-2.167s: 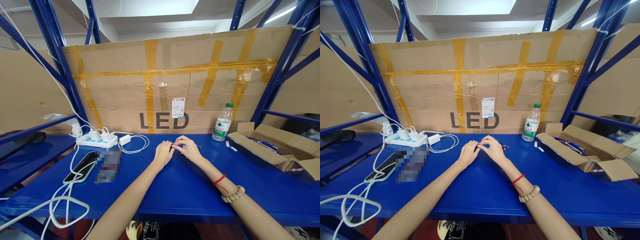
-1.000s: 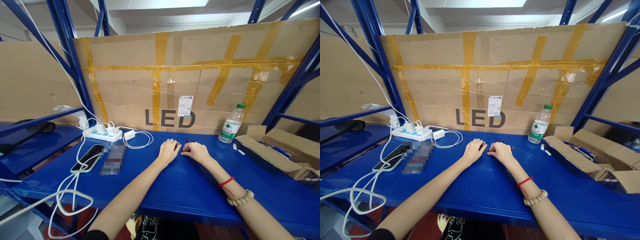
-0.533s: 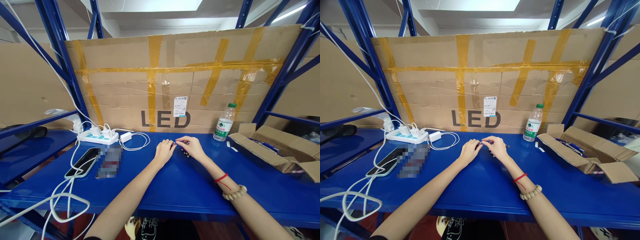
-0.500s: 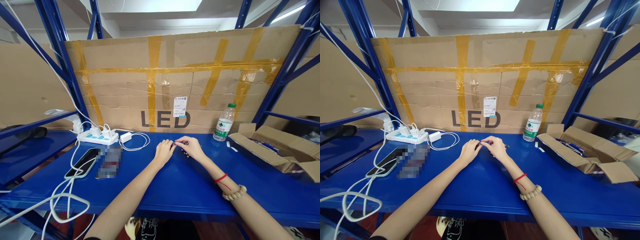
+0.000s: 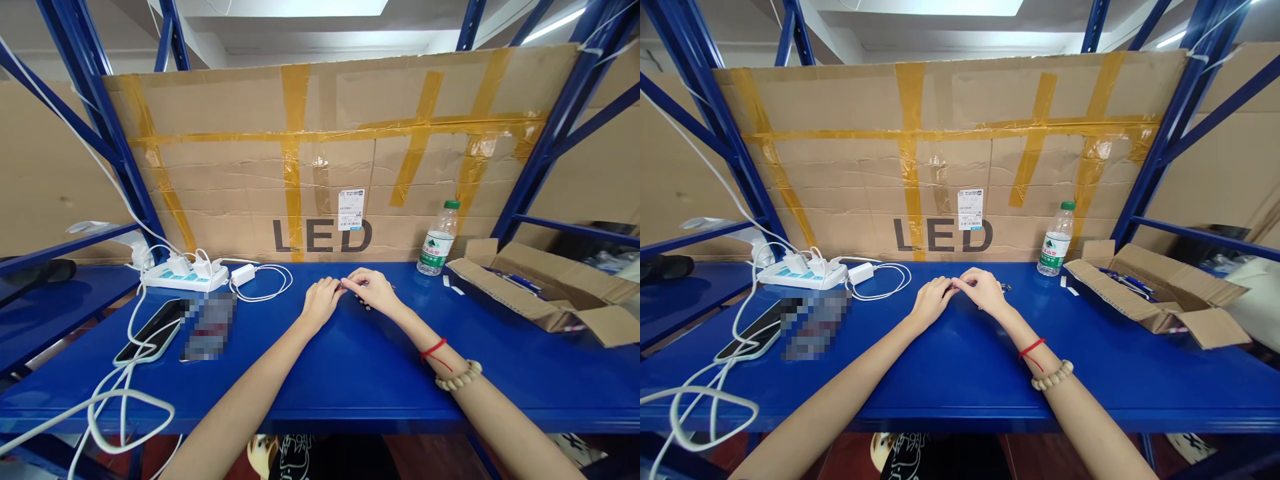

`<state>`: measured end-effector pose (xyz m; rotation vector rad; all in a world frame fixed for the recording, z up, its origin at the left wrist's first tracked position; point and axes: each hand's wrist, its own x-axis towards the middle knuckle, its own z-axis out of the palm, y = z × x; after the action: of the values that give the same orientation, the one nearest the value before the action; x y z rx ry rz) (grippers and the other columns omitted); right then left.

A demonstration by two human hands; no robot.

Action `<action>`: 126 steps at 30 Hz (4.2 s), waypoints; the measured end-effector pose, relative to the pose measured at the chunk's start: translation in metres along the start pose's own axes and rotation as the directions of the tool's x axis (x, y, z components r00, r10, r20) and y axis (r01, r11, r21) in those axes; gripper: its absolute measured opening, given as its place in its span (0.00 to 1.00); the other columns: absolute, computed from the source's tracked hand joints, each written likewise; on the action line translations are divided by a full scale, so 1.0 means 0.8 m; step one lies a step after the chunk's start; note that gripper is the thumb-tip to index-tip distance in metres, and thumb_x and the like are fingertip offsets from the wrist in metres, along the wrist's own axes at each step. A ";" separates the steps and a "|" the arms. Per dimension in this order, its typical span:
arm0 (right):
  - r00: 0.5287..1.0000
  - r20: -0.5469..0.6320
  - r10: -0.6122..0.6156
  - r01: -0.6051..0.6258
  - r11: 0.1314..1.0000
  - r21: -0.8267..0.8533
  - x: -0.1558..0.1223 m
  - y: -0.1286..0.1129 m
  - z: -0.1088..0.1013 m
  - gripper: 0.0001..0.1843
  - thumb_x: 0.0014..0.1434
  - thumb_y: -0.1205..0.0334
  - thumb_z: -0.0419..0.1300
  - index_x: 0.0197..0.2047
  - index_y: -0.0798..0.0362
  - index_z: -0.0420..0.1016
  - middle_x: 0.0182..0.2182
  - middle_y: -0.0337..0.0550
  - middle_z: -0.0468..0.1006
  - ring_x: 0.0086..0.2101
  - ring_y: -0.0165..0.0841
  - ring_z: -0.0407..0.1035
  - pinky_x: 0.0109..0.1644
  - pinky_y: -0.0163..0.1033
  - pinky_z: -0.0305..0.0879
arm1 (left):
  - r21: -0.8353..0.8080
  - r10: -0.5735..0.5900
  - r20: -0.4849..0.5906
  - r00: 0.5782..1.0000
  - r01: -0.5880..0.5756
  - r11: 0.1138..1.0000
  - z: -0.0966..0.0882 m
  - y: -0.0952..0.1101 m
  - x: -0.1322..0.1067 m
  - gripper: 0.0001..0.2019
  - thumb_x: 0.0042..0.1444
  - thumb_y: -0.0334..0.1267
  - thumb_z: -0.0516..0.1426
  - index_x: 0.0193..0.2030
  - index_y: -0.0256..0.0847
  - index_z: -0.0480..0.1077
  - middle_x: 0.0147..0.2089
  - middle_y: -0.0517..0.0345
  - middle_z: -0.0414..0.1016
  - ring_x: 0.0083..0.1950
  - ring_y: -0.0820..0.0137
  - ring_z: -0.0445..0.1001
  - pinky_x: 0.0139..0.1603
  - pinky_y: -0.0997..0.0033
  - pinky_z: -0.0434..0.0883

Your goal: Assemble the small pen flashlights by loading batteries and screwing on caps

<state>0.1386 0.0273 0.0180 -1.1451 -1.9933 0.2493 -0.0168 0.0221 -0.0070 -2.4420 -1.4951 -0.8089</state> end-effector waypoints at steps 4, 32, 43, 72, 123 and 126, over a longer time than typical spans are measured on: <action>0.991 -0.097 0.097 -0.114 0.974 -0.195 -0.001 -0.007 -0.012 0.18 0.57 0.49 0.48 0.30 0.47 0.76 0.32 0.37 0.77 0.30 0.30 0.69 0.30 0.33 0.59 | -0.055 -0.024 -0.022 0.999 0.022 0.998 -0.002 0.000 0.000 0.11 0.60 0.43 0.46 0.38 0.41 0.66 0.39 0.60 0.71 0.40 0.71 0.68 0.41 0.73 0.63; 0.980 0.060 0.187 -0.150 0.911 -0.383 0.000 0.093 -0.024 0.11 0.52 0.55 0.56 0.35 0.47 0.78 0.36 0.42 0.76 0.36 0.33 0.69 0.38 0.36 0.63 | -0.047 -0.032 0.077 0.996 0.036 0.998 -0.016 0.014 -0.001 0.15 0.63 0.41 0.38 0.45 0.43 0.62 0.35 0.57 0.72 0.38 0.69 0.71 0.41 0.72 0.64; 0.965 -0.134 0.227 -0.257 0.927 -0.275 0.000 0.058 -0.027 0.09 0.47 0.54 0.57 0.24 0.50 0.68 0.25 0.38 0.76 0.27 0.33 0.70 0.26 0.33 0.58 | -0.067 0.003 0.070 0.998 0.002 0.998 -0.013 0.013 -0.004 0.14 0.62 0.44 0.41 0.41 0.41 0.63 0.34 0.56 0.71 0.38 0.69 0.70 0.40 0.72 0.66; 0.973 0.061 0.225 -0.228 0.862 0.453 0.005 0.015 0.005 0.21 0.36 0.46 0.65 0.27 0.55 0.77 0.26 0.47 0.78 0.24 0.32 0.69 0.26 0.36 0.67 | -0.187 0.040 0.040 0.998 -0.032 0.982 -0.006 0.005 -0.002 0.14 0.63 0.38 0.39 0.49 0.43 0.61 0.42 0.56 0.71 0.45 0.70 0.69 0.46 0.70 0.65; 0.971 0.180 0.157 -0.225 0.849 0.478 0.001 0.009 -0.008 0.18 0.37 0.49 0.65 0.21 0.58 0.73 0.16 0.38 0.70 0.18 0.25 0.59 0.23 0.33 0.56 | -0.223 0.115 -0.163 0.980 -0.150 0.963 0.002 -0.004 -0.003 0.11 0.59 0.38 0.48 0.43 0.40 0.68 0.42 0.57 0.74 0.43 0.69 0.70 0.48 0.67 0.66; 0.966 0.206 0.157 -0.239 0.847 0.475 0.002 0.013 -0.009 0.19 0.37 0.48 0.65 0.22 0.58 0.73 0.16 0.37 0.69 0.17 0.24 0.59 0.21 0.31 0.55 | -0.259 0.118 -0.134 0.984 -0.150 0.954 -0.002 -0.001 -0.003 0.11 0.59 0.38 0.48 0.47 0.42 0.66 0.44 0.58 0.73 0.43 0.70 0.70 0.47 0.69 0.67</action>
<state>0.1502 0.0329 0.0183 -1.0094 -1.7860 0.9361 -0.0188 0.0200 -0.0067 -2.5962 -1.2322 -1.1722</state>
